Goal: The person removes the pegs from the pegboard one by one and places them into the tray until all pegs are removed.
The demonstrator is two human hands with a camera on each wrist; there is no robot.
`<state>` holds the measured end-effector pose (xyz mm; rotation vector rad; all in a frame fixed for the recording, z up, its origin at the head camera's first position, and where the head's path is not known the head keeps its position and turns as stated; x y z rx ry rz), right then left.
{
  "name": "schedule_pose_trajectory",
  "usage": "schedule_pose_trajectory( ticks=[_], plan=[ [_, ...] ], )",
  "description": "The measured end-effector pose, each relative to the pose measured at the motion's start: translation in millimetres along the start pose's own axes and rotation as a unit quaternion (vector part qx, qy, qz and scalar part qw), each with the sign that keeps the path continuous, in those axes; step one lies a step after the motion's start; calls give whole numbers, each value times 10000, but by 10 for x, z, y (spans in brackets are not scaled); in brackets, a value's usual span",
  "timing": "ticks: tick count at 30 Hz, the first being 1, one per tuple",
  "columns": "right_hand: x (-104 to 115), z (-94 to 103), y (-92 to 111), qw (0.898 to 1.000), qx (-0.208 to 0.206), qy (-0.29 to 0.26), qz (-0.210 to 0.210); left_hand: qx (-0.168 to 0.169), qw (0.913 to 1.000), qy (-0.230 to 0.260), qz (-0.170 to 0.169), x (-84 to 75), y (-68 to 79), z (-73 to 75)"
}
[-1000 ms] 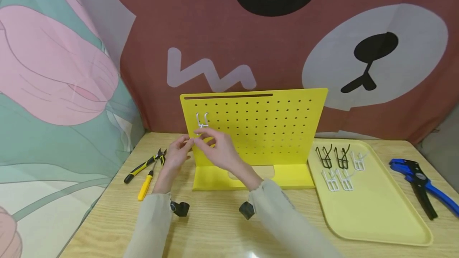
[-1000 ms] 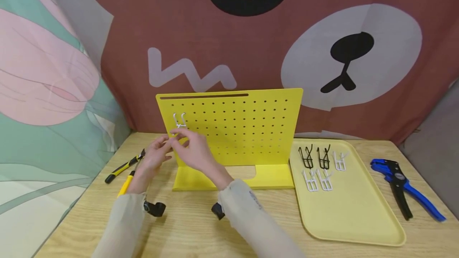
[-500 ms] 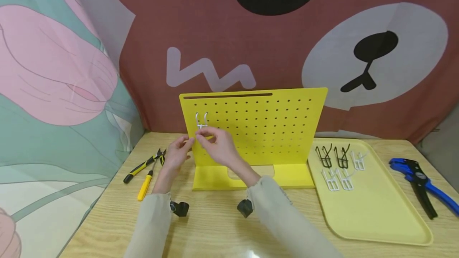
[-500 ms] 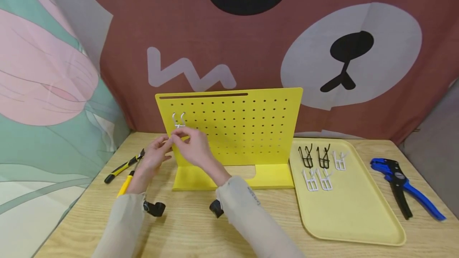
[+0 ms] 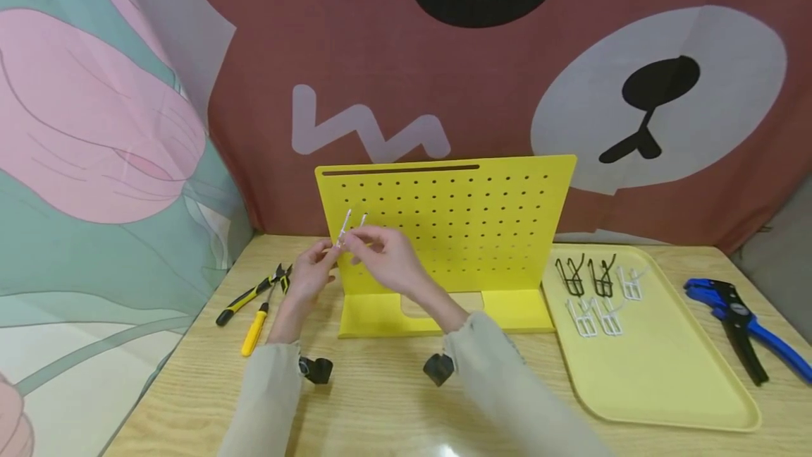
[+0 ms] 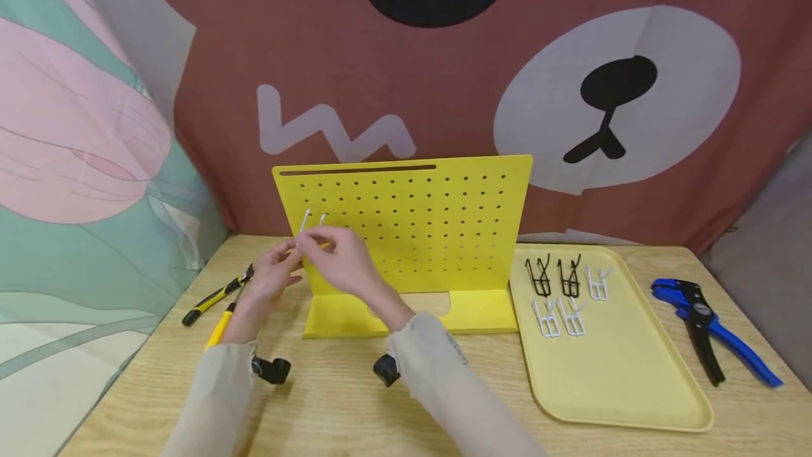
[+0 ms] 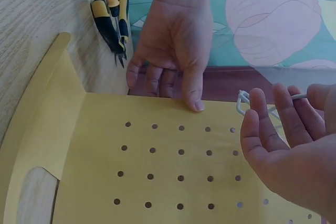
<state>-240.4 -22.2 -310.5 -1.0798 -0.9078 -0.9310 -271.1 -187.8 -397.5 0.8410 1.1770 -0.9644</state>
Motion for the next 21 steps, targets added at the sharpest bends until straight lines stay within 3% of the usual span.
schedule_pose_trajectory(
  ticks=[11, 21],
  plan=[
    [-26, 204, 56, 9987, 81, -509, -38, -42, 9999, -76, 83, -5, 10, 0],
    [-427, 512, 232, 9950, 212, -459, -858, -12, 9999, -131, 101, -10, 22, 3]
  ],
)
Point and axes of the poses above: each hand's wrist, its own y-axis away from the middle knuckle, its own z-axis out of the back of the hand, x = y × z, the point moved 5 cm from there along -y, towards the middle knuckle, and after that the axes turned 14 degrees about -x, right-handed, at the moved point
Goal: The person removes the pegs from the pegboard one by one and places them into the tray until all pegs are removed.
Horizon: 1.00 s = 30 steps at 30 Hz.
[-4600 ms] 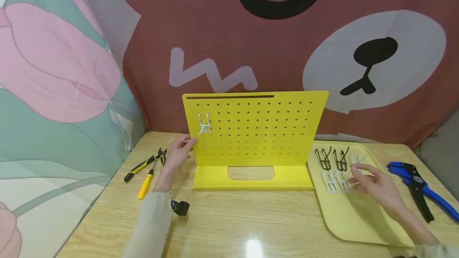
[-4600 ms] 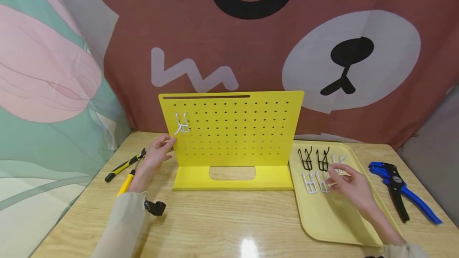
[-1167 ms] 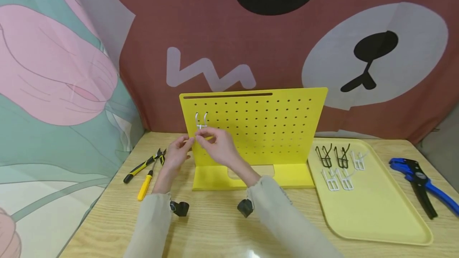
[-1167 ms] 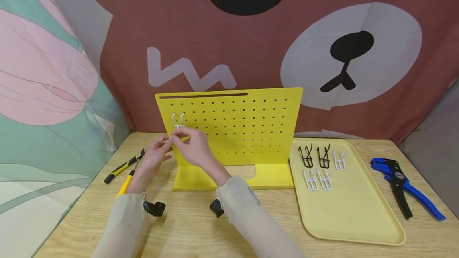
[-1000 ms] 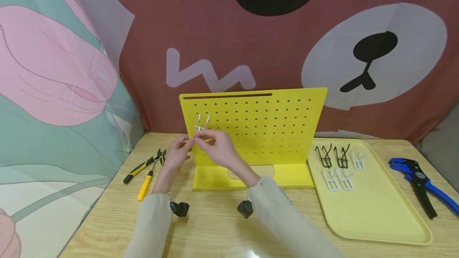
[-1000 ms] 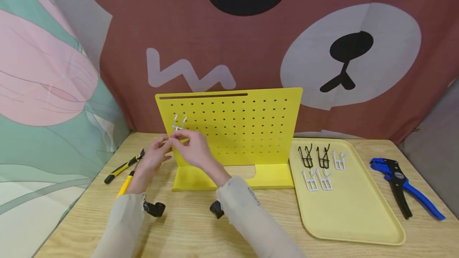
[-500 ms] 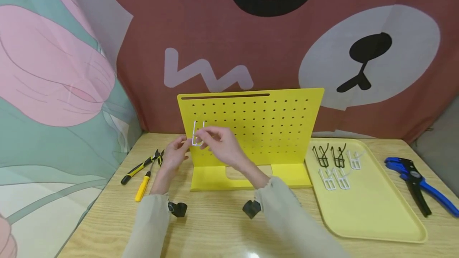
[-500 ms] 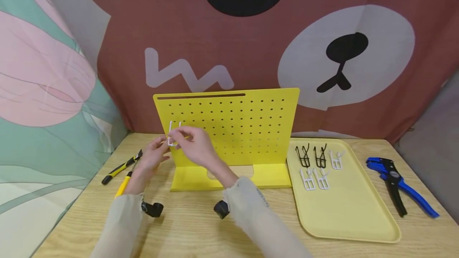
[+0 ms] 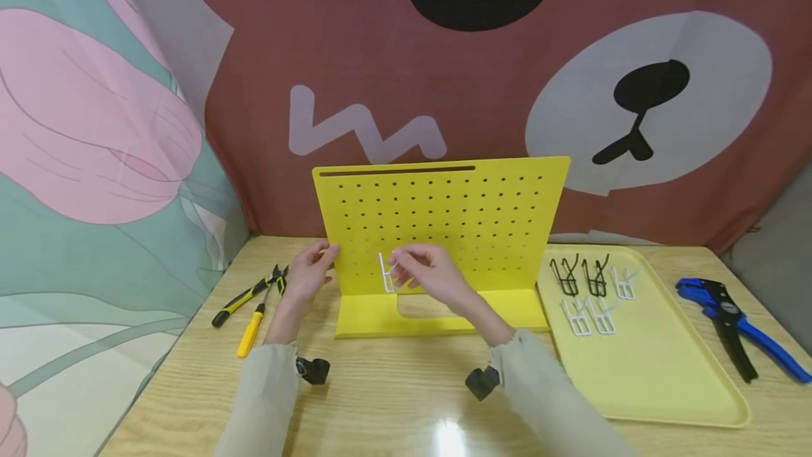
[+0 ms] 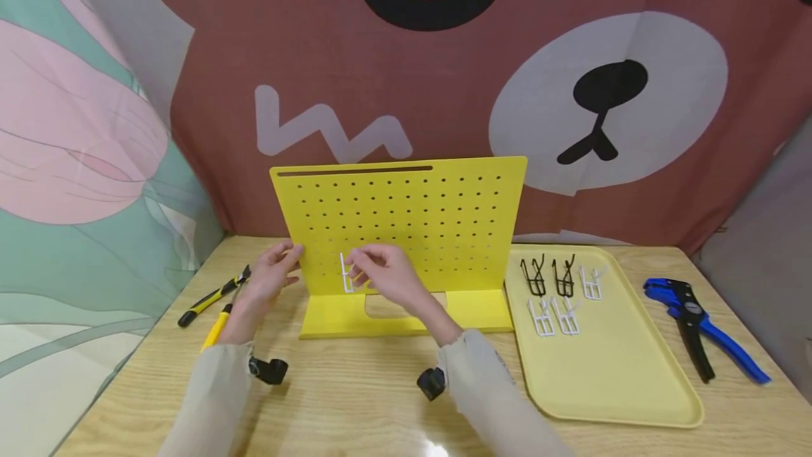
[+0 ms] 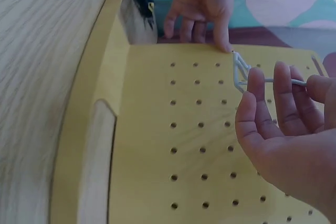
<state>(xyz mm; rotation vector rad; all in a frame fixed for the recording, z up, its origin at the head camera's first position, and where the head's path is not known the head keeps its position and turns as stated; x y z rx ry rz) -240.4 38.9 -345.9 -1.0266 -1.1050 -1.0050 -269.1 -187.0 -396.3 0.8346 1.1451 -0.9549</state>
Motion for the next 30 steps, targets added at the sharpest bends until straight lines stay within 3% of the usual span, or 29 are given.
schedule_pose_trajectory(
  ticks=[9, 17, 22, 30],
  plan=[
    [-275, 403, 142, 9986, -314, 317, -295, -19, 10000, 11, -37, 34, -20, 18],
    [-325, 858, 354, 9964, -755, 307, -215, 66, 9999, 40, -84, 27, -20, -4],
    [-378, 1202, 535, 9934, -1128, 144, -177, 84, 9999, 86, -60, 19, -3, 15],
    [-380, 1865, 863, 9891, -1366, 500, 209, 134, 9998, 155, -86, 12, -2, 9]
  ],
)
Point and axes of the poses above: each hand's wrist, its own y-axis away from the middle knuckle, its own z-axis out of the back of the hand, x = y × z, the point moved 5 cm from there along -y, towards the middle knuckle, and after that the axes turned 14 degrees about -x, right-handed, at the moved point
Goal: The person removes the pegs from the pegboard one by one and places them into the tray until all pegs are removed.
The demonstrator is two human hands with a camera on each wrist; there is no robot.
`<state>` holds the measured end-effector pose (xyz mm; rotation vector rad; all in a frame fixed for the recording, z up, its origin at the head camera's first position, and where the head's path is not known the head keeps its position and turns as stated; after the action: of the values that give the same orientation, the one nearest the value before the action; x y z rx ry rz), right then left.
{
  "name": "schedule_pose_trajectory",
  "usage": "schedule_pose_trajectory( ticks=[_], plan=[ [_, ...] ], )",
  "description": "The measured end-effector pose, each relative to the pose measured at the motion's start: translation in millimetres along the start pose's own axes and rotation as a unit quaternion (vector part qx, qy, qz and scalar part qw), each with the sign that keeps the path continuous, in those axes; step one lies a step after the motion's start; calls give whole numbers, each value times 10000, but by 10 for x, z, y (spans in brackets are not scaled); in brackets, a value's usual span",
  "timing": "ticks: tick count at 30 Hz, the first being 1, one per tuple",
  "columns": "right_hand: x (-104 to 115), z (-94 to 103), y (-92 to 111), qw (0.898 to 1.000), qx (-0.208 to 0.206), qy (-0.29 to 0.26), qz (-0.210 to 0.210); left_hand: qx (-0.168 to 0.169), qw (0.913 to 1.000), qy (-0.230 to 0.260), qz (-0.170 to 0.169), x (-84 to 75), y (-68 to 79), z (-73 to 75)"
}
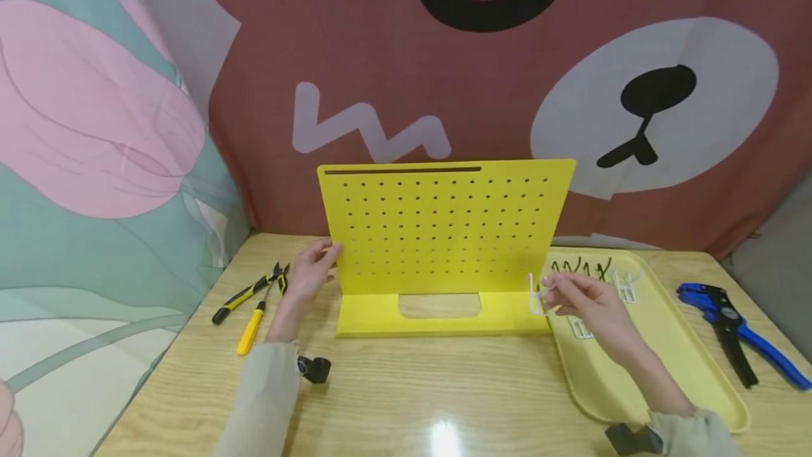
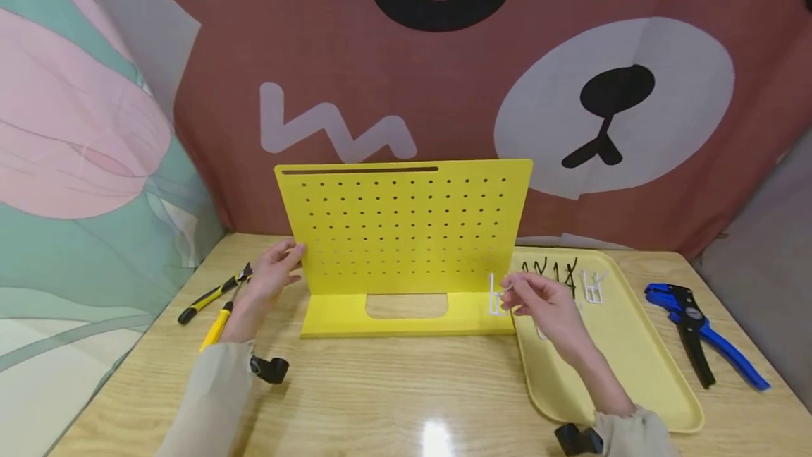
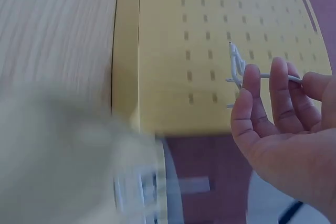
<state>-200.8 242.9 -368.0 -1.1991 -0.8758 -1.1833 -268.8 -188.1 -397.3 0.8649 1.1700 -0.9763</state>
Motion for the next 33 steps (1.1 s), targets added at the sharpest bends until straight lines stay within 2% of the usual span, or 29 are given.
schedule_pose_trajectory(
  ticks=[3, 9, 15, 23, 33],
  plan=[
    [-44, 309, 17, 9999, -100, 70, -32, 10, 10000, -12, -14, -1, 4, -6],
    [-174, 912, 49, 9949, -305, 943, -174, 9, 10000, -27, -38, 0, 17, -7],
    [-401, 1343, 95, 9886, -623, 1304, -432, -17, 10000, 22, -35, -9, 21, 1],
    [-776, 1529, 165, 9821, -549, 1563, -896, 10, 10000, 25, 5, -16, 38, -53],
    [-883, 1569, 210, 9795, -627, 1664, -946, 68, 10000, 39, 12, -34, 44, -99]
  ],
)
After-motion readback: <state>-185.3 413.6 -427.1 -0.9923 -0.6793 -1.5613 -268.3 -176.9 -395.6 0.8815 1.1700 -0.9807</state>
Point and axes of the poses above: each hand's wrist, its own y-axis away from the middle knuckle, its own z-axis out of the back of the hand, x = y × z, the point moved 5 cm from there along -y, towards the middle knuckle, and after that the axes turned 14 degrees about -x, right-handed, at the moved point
